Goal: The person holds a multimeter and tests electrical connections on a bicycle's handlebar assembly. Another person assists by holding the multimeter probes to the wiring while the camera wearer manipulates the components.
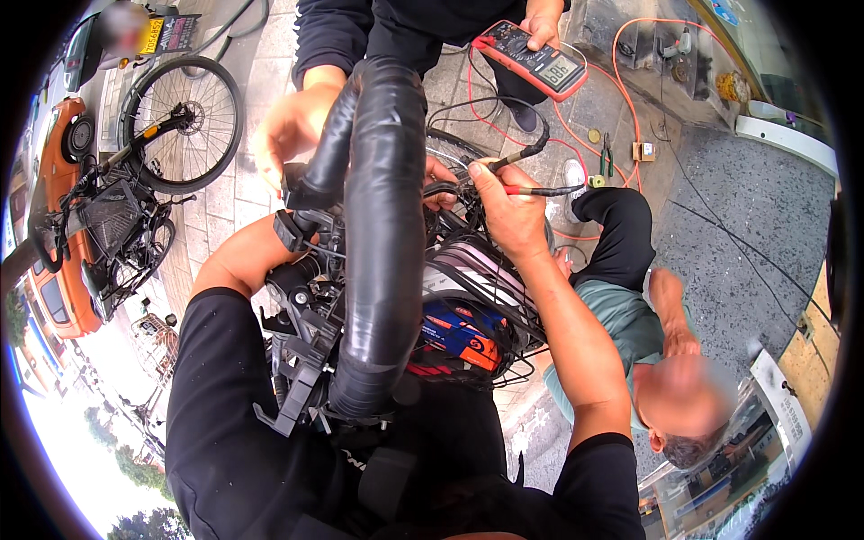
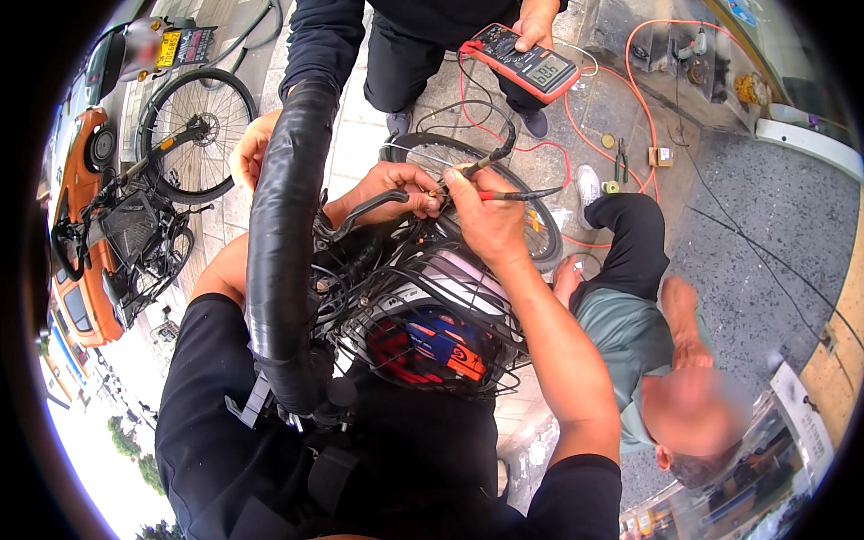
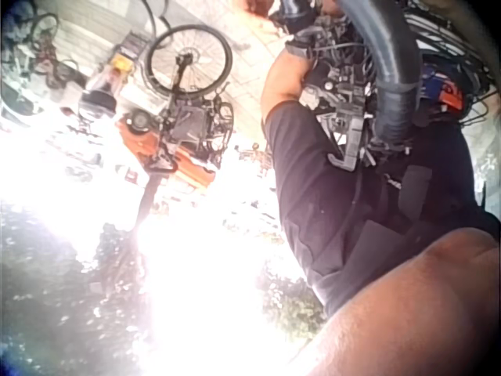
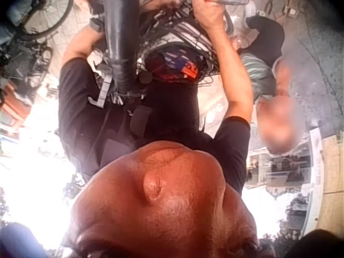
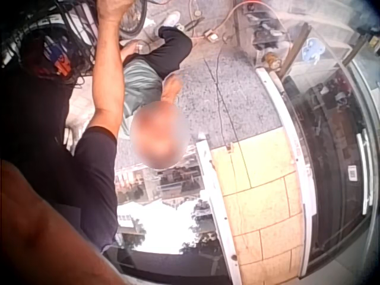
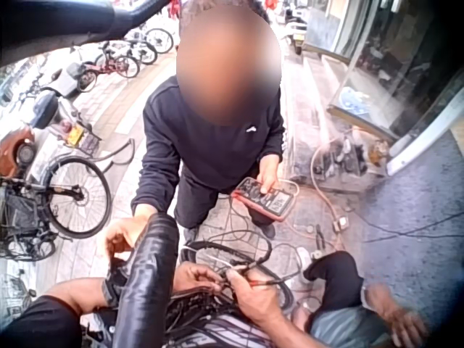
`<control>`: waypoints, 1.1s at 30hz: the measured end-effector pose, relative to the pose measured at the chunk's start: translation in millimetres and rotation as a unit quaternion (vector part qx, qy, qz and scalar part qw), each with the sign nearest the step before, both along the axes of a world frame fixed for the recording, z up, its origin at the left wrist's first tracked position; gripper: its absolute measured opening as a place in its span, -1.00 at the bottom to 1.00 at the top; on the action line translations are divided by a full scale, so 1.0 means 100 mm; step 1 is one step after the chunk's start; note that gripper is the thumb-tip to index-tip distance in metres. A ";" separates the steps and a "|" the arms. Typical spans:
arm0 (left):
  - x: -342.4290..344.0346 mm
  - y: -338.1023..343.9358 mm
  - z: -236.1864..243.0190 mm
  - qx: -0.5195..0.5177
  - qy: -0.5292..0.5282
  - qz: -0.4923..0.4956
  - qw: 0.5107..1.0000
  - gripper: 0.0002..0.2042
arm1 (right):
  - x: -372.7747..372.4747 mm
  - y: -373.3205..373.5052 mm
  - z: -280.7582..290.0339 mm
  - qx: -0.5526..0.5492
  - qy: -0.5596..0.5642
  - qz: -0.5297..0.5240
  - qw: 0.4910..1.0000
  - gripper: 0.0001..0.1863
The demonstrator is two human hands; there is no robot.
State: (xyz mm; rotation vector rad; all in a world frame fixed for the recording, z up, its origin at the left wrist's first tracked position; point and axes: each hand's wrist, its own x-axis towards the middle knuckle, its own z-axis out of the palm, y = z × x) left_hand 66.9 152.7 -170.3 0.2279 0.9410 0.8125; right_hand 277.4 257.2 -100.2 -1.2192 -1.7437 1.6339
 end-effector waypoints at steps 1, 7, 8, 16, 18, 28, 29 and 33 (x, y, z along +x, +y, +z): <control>0.00 0.00 0.01 0.009 -0.002 0.002 1.000 -0.83 | 0.00 0.00 0.02 -0.006 -0.002 -0.001 1.000 -0.76; 0.00 0.01 0.02 0.008 0.006 -0.005 1.000 -0.82 | 0.01 0.00 -0.03 -0.003 -0.005 0.007 1.000 -0.76; 0.00 0.02 0.01 -0.010 0.019 -0.015 1.000 -0.82 | 0.01 0.00 -0.03 -0.004 -0.004 0.008 1.000 -0.76; 0.00 0.04 -0.04 -0.051 0.030 -0.038 0.998 -0.83 | 0.00 0.00 0.00 -0.008 -0.004 0.003 1.000 -0.75; 0.00 0.04 -0.04 -0.050 0.033 -0.039 0.997 -0.83 | -0.01 0.00 0.03 -0.013 -0.001 0.000 1.000 -0.76; 0.00 -0.03 0.00 0.010 0.008 0.015 1.000 -0.83 | -0.03 0.00 0.07 0.003 -0.007 0.006 1.000 -0.78; 0.00 -0.01 -0.04 -0.008 0.024 -0.003 1.000 -0.83 | -0.03 0.02 0.07 0.006 0.002 0.005 1.000 -0.78; -0.04 -0.01 -0.10 -0.040 0.027 -0.025 0.999 -0.84 | -0.02 0.02 0.05 0.016 0.004 0.014 1.000 -0.80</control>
